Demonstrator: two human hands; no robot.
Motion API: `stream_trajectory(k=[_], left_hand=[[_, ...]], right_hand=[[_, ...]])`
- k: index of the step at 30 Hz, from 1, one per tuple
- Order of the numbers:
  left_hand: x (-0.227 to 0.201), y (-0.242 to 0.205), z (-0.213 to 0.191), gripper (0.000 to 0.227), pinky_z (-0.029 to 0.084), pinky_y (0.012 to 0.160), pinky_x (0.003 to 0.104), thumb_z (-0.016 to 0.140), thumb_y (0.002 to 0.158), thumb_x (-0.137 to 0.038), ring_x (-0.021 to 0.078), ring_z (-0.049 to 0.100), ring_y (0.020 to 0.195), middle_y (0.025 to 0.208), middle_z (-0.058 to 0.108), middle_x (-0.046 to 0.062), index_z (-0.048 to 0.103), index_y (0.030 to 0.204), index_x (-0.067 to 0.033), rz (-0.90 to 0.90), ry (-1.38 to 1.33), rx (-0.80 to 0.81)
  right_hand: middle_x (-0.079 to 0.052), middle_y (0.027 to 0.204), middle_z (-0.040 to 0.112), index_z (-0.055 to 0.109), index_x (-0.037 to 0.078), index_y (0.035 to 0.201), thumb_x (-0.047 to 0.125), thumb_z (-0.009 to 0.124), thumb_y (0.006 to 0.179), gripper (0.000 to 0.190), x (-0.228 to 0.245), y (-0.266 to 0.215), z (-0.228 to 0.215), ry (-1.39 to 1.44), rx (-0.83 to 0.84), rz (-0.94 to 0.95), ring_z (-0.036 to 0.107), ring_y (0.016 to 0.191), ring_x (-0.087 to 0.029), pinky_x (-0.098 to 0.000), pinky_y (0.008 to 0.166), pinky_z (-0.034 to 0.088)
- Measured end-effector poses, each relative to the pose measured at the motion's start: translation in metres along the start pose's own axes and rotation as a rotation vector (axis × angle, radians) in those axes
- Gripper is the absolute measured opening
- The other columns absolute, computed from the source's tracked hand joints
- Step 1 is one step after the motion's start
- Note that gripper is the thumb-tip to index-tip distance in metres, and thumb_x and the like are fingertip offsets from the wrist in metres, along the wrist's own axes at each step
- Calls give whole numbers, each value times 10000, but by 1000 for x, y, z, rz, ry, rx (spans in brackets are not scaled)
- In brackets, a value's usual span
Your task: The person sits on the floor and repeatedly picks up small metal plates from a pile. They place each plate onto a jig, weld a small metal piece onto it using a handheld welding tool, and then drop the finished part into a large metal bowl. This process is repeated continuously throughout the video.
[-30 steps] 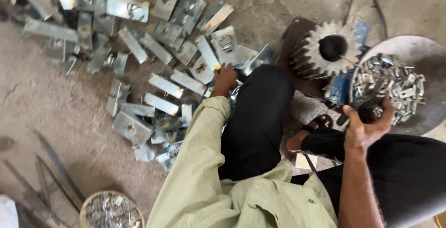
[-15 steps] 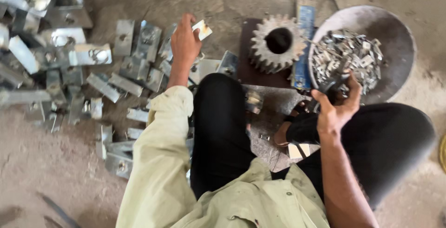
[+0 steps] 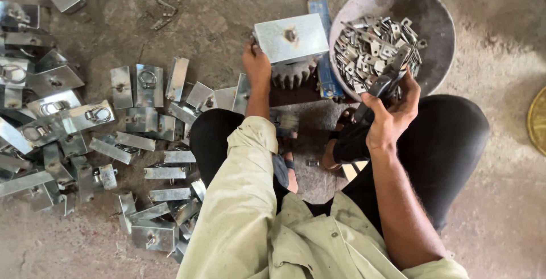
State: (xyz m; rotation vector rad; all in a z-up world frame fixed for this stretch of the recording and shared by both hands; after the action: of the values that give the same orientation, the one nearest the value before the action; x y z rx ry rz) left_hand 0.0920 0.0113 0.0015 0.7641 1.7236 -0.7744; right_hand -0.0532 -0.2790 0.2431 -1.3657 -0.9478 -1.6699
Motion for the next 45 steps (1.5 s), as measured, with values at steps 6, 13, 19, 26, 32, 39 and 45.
stream_trajectory(k=[6, 13, 19, 26, 32, 39, 45], left_hand=[[-29, -2, -35, 257, 532, 959, 443, 536, 1006, -104, 395, 696, 1124, 1179, 732, 227, 723, 1181, -79, 92, 407, 138], [-118, -103, 17, 237, 533, 965, 463, 576, 1023, 7, 341, 674, 1099, 1176, 691, 129, 649, 1222, -97, 726, 194, 180], [-75, -137, 155, 496, 498, 866, 521, 592, 809, -86, 296, 597, 1145, 1296, 639, 108, 655, 1300, -93, 940, 742, 463], [-21, -138, 204, 295, 461, 1079, 539, 583, 945, -190, 208, 523, 1315, 1285, 615, 23, 637, 1234, -163, 937, 1285, 611], [-25, -143, 160, 253, 496, 952, 541, 569, 1033, -188, 251, 548, 1209, 1197, 651, 51, 619, 1277, -147, 860, 1092, 624], [-7, -149, 171, 279, 492, 871, 544, 614, 886, -200, 231, 554, 1151, 1098, 686, 10, 709, 1140, -134, 945, 1140, 472], [-17, -146, 176, 104, 520, 783, 506, 657, 881, -181, 270, 634, 977, 954, 700, 43, 754, 879, -146, 1008, 1013, 505]], right_hand=[[-113, 1395, 579, 510, -30, 1530, -110, 770, 745, 831, 5, 6, -19, -15, -99, -97, 578, 1263, -191, -313, 1101, 538], [-83, 1207, 561, 424, -10, 1487, -43, 789, 793, 784, 9, 12, -24, 176, -250, -39, 563, 1081, -181, -318, 932, 547], [-77, 1133, 547, 435, -9, 1455, -43, 766, 788, 746, 13, 13, -16, 153, -257, 24, 577, 1025, -179, -310, 878, 554], [-96, 1152, 550, 426, -27, 1439, -92, 736, 787, 724, 18, 16, -19, 239, -245, 47, 593, 1013, -183, -316, 869, 573], [-109, 1162, 560, 430, -13, 1406, -136, 691, 774, 695, 14, 22, -17, 314, -250, 108, 603, 997, -204, -337, 840, 583], [-107, 1201, 566, 440, -11, 1422, -157, 696, 774, 712, 12, 9, -16, 261, -228, 70, 599, 1087, -186, -314, 916, 557], [-112, 1150, 569, 445, -9, 1415, -148, 688, 757, 715, 14, 11, -22, 270, -237, 103, 605, 1031, -200, -329, 874, 576]])
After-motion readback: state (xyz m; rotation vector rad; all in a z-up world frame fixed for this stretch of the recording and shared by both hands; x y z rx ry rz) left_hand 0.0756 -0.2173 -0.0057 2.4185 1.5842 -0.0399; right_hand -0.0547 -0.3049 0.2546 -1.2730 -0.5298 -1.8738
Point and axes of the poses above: each hand's wrist, its own y-axis towards the middle knuckle, its own z-axis out of the palm, x = y × z, the point moved 2 cm from there along y, towards the middle knuckle
